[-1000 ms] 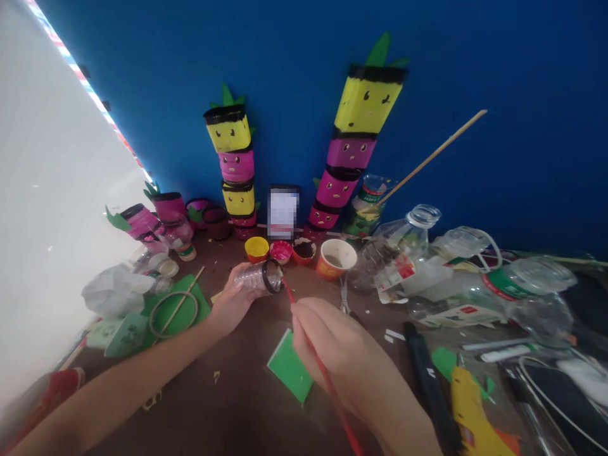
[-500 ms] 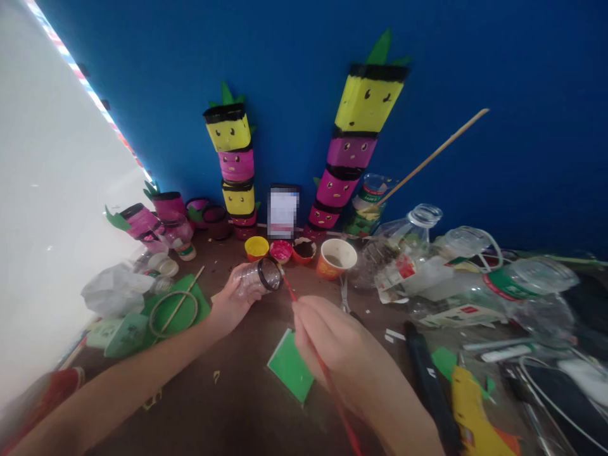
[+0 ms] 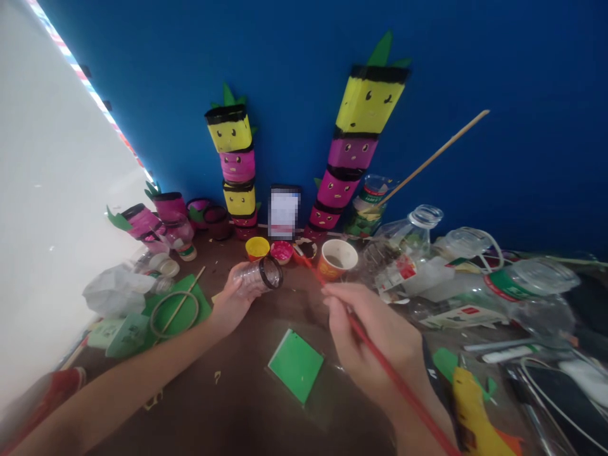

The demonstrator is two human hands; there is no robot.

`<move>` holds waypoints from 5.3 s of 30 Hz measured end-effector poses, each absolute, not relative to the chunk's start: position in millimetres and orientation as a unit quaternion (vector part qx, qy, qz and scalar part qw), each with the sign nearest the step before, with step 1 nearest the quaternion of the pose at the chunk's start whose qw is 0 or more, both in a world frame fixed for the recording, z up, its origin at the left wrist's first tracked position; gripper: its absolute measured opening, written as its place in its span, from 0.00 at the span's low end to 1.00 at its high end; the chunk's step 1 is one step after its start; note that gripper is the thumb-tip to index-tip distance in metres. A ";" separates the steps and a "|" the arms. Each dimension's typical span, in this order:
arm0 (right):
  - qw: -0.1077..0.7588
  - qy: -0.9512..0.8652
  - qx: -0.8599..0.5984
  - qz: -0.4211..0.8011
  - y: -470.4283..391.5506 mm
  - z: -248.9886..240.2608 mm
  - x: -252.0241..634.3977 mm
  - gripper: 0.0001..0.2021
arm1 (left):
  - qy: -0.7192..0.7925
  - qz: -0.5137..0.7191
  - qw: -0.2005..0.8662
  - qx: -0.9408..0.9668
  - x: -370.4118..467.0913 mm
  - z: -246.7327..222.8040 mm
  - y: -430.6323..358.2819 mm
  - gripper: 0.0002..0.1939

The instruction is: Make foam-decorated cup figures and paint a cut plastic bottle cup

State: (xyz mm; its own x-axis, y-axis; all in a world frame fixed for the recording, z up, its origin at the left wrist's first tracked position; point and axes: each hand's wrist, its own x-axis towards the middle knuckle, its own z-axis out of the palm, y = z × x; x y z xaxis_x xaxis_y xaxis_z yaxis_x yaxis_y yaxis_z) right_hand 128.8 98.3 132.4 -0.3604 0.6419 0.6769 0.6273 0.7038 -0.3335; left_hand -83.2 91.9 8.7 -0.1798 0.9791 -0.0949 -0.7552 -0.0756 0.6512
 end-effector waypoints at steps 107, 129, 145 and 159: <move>0.374 -0.872 -0.313 0.038 105.1 133.2 134.0 0.06 | 0.290 0.710 0.603 0.219 -83.2 1.4 92.0 0.28; 0.352 -0.900 -0.258 -0.014 102.2 129.6 127.6 0.07 | 0.272 0.719 0.597 0.228 -82.7 4.9 91.5 0.24; 0.485 -0.717 -0.424 0.266 110.0 126.7 126.5 0.06 | 0.274 0.709 0.607 0.233 -83.4 1.7 93.6 0.20; 0.409 -0.830 -0.374 0.056 108.4 130.6 131.6 0.07 | 0.277 0.706 0.607 0.237 -83.0 1.4 94.3 0.19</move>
State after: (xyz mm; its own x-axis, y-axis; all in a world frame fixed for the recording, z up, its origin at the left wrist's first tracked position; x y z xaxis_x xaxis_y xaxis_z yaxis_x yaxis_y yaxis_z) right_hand 131.6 108.4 130.6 -0.3847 0.6671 0.6380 0.5759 0.7136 -0.3989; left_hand -83.0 94.3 1.4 -0.1514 0.9885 -0.0016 -0.7258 -0.1100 0.6790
